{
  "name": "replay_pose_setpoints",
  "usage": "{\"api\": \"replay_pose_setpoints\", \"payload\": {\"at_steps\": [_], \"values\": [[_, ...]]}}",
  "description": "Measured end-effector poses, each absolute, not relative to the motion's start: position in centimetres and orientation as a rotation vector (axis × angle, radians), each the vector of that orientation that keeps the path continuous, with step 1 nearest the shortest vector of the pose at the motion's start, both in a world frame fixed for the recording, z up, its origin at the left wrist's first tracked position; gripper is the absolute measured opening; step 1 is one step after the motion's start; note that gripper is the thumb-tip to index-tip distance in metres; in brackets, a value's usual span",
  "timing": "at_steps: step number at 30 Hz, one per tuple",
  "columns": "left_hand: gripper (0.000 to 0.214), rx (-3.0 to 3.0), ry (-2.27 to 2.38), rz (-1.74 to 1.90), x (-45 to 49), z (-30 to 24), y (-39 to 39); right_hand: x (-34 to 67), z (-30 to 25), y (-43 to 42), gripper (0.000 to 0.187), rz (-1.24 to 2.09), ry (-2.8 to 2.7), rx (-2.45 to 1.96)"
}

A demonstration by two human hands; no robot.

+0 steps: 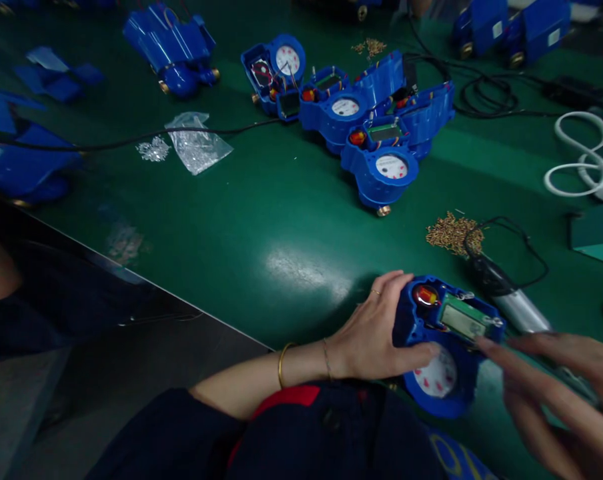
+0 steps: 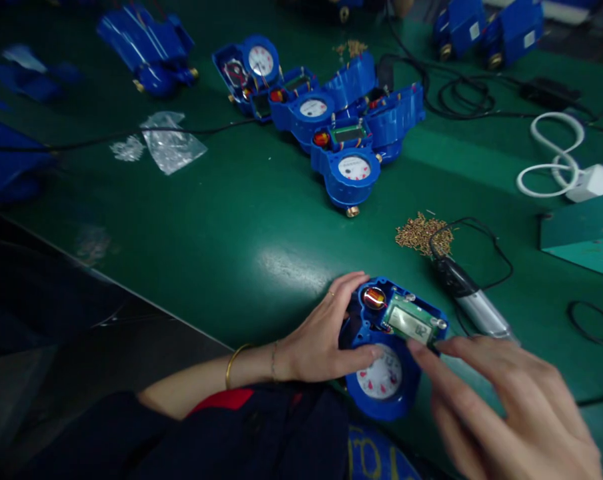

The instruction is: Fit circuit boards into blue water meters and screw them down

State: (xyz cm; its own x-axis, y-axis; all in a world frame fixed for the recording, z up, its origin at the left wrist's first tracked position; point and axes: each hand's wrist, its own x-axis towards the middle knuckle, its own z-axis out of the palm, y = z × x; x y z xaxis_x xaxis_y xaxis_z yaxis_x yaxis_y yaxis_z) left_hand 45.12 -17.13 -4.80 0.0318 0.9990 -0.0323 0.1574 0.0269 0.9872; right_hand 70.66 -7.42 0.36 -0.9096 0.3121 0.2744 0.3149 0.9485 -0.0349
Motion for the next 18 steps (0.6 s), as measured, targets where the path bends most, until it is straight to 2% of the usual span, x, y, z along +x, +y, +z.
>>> {"api": "replay_pose_setpoints", "payload": {"at_steps": [1, 2, 6, 8, 13, 18], "values": [[0.095, 1.316, 1.313, 1.082, 45.1, -4.8, -17.1, 69.2, 0.9, -8.0, 0.069, -0.090, -2.831, -0.339], [0.095, 1.318, 1.314, 1.084, 45.2, -4.8, -17.2, 67.9, 1.4, -8.5, 0.070, -0.096, -2.826, -0.402], [0.093, 1.336, 1.309, 1.105, 45.2, -4.8, -17.2, 65.6, 1.8, -8.8, 0.041, -0.099, -2.862, -0.291], [0.091, 1.331, 1.307, 1.115, 45.2, -4.8, -17.2, 65.7, 1.8, -8.7, 0.034, -0.104, -2.912, -0.262], [0.088, 1.279, 1.302, 1.103, 45.0, -4.5, -17.1, 65.7, 2.0, -9.4, 0.036, -0.218, -3.001, -0.272], [0.086, 1.305, 1.313, 1.078, 44.8, -4.4, -17.1, 65.2, 2.3, -8.8, 0.034, -0.167, -2.980, -0.188]]}}
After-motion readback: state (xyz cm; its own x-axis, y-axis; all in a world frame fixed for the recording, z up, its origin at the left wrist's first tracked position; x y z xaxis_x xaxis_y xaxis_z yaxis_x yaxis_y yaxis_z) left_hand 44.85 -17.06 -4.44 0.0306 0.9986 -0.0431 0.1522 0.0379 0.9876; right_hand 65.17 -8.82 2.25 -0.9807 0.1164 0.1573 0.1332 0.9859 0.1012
